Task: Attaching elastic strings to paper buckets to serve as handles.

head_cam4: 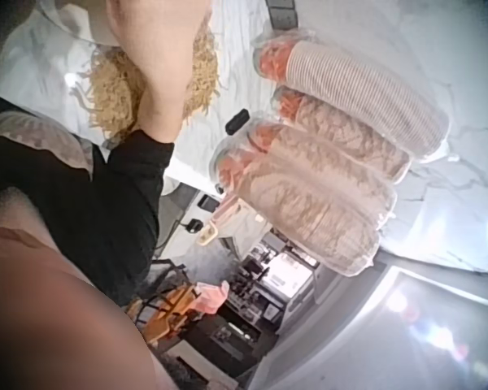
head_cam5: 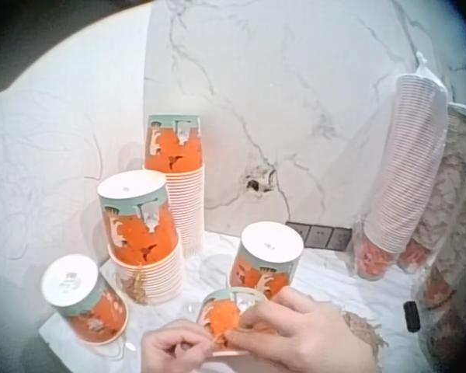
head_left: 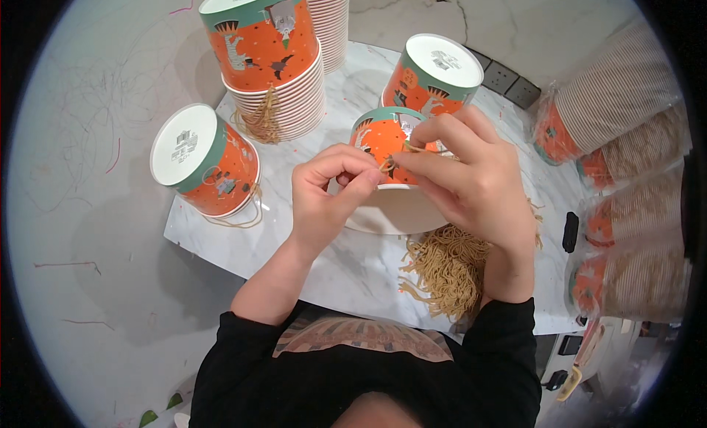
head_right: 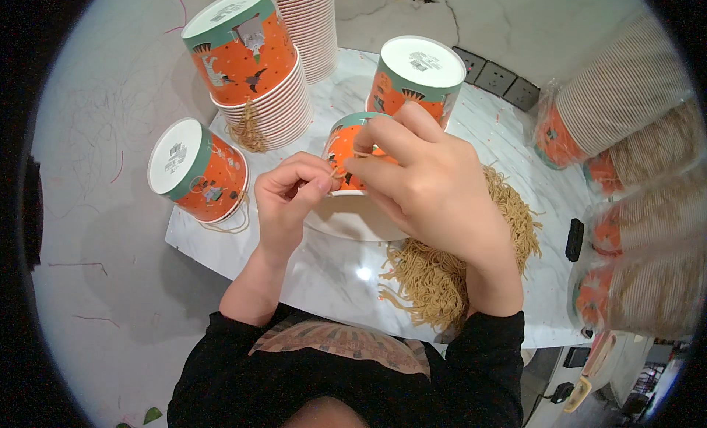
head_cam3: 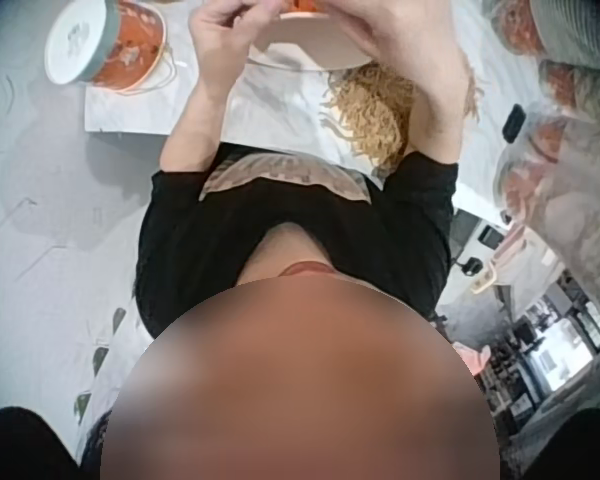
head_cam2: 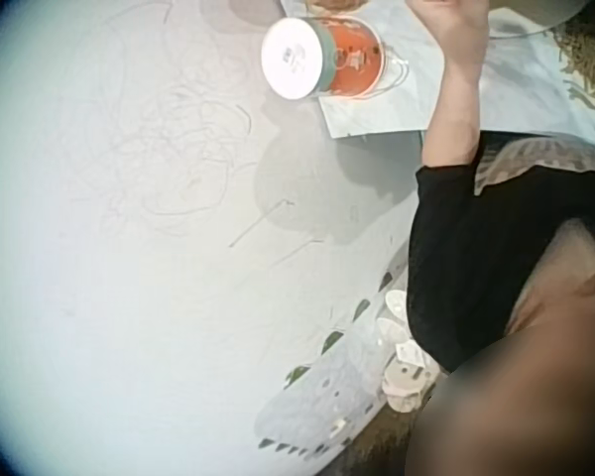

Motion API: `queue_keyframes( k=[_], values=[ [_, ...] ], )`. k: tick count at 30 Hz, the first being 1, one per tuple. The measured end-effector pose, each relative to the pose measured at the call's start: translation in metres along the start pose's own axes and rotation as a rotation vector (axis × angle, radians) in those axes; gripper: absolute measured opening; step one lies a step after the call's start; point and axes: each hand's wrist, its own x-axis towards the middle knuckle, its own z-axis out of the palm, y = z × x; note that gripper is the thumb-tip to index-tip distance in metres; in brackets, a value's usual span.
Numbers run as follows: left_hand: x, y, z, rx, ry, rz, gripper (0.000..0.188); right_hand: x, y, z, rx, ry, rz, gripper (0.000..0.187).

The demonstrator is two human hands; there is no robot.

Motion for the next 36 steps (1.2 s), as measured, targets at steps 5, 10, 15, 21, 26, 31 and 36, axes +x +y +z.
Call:
queue_keyframes(
  k=[5, 10, 15, 21, 26, 31, 36],
  values=[
    [-0.001, -0.001, 0.0, 0.025, -0.007, 0.002, 0.004, 0.003, 0.012, 0.008, -0.022, 0.02, 0.013, 0.016],
    [-0.001, 0.004, -0.002, 0.03, -0.003, -0.027, 0.008, 0.003, 0.026, -0.005, 0.002, 0.006, 0.001, 0.014],
    [-0.002, 0.006, -0.003, 0.066, -0.024, -0.041, 0.011, 0.002, 0.029, -0.004, 0.006, -0.02, -0.019, 0.011],
    [-0.002, 0.005, -0.003, 0.028, -0.009, -0.047, 0.011, 0.001, 0.032, -0.012, -0.055, -0.005, -0.022, 0.017],
    [-0.001, 0.0, 0.001, 0.016, -0.021, 0.025, 0.005, 0.005, 0.021, -0.007, 0.035, 0.006, 0.005, 0.027],
    [-0.003, -0.001, -0.001, 0.045, -0.053, 0.03, 0.005, 0.002, 0.019, 0.017, 0.128, -0.053, -0.043, 0.02],
    [-0.002, 0.001, 0.0, 0.065, -0.096, 0.058, 0.006, 0.002, 0.023, 0.021, 0.253, -0.032, -0.011, 0.01]
  ],
)
